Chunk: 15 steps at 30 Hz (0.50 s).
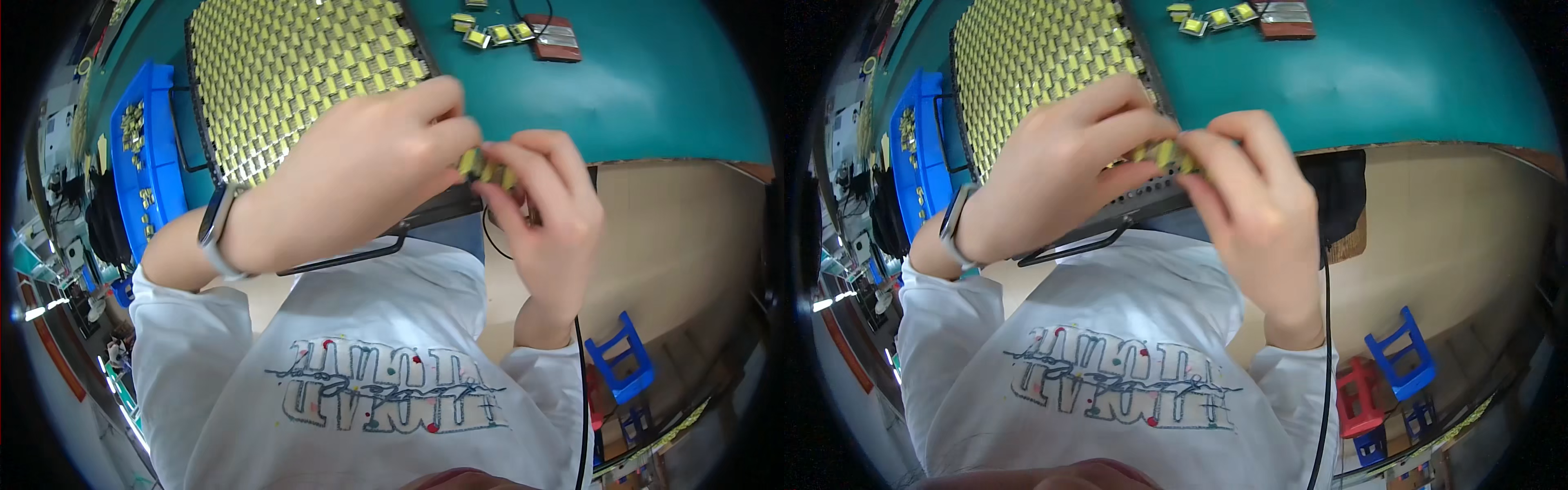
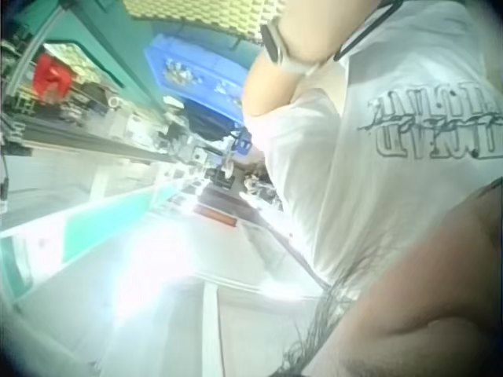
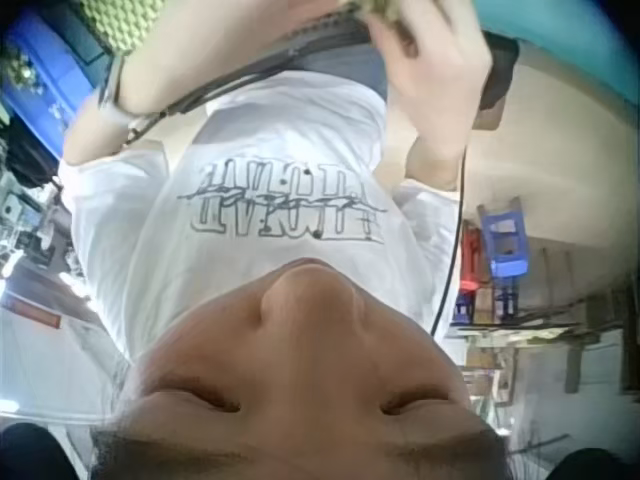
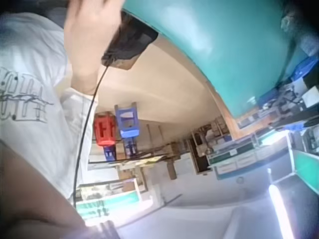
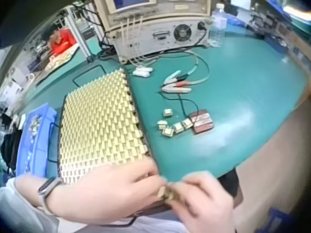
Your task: Sorting and placing small yellow electronic components into a yellow grid tray.
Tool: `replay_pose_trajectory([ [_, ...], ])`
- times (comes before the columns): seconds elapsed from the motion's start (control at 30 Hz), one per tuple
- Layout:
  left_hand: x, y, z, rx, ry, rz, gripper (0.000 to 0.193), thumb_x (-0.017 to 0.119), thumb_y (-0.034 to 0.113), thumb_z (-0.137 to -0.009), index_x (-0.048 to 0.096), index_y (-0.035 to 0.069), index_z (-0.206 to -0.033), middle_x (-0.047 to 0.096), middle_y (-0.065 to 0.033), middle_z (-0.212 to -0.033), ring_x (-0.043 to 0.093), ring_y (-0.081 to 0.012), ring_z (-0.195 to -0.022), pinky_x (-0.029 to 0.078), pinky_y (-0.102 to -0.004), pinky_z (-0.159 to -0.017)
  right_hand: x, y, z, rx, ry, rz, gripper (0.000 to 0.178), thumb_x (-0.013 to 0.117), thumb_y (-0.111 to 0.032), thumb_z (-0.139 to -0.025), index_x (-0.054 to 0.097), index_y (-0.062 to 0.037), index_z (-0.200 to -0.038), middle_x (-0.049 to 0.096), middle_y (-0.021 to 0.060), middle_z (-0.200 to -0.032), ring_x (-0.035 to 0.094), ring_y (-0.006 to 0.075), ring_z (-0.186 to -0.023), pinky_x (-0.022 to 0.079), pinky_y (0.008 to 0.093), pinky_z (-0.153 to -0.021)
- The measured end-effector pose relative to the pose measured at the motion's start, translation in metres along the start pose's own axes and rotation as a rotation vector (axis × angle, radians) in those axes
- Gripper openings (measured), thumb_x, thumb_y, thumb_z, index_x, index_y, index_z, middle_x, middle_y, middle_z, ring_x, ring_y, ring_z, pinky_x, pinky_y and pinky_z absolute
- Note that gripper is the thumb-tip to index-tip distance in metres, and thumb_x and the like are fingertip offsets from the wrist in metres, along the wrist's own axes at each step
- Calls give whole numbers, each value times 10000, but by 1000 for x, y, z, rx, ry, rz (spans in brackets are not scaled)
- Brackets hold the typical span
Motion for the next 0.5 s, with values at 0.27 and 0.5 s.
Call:
replay_pose_trajectory([
  [0.27,3,9,90,-255,60,28,349,843,72,-764,703,48,-1082,543,-86,-900,612,-255,-707,510,-373,-594,51,-21,-2,-189,-356,-129,359,821,73,-682,744,-11,-1023,636,86,-1000,681,221,-830,562,335,-695],
  [0.5,9,-5,97,-243,93,76,306,841,89,-789,696,33,-1053,560,-86,-929,629,-258,-725,521,-374,-611,60,-20,-12,-227,-427,-51,321,826,50,-695,734,-17,-995,635,76,-1002,692,224,-834,570,340,-701],
])
Point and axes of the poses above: each hand's wrist, its own z-axis away from the middle knuckle, its own x-axis out of the palm, y = z × x, the point moved 2 cm from there along -z, towards the middle knuckle
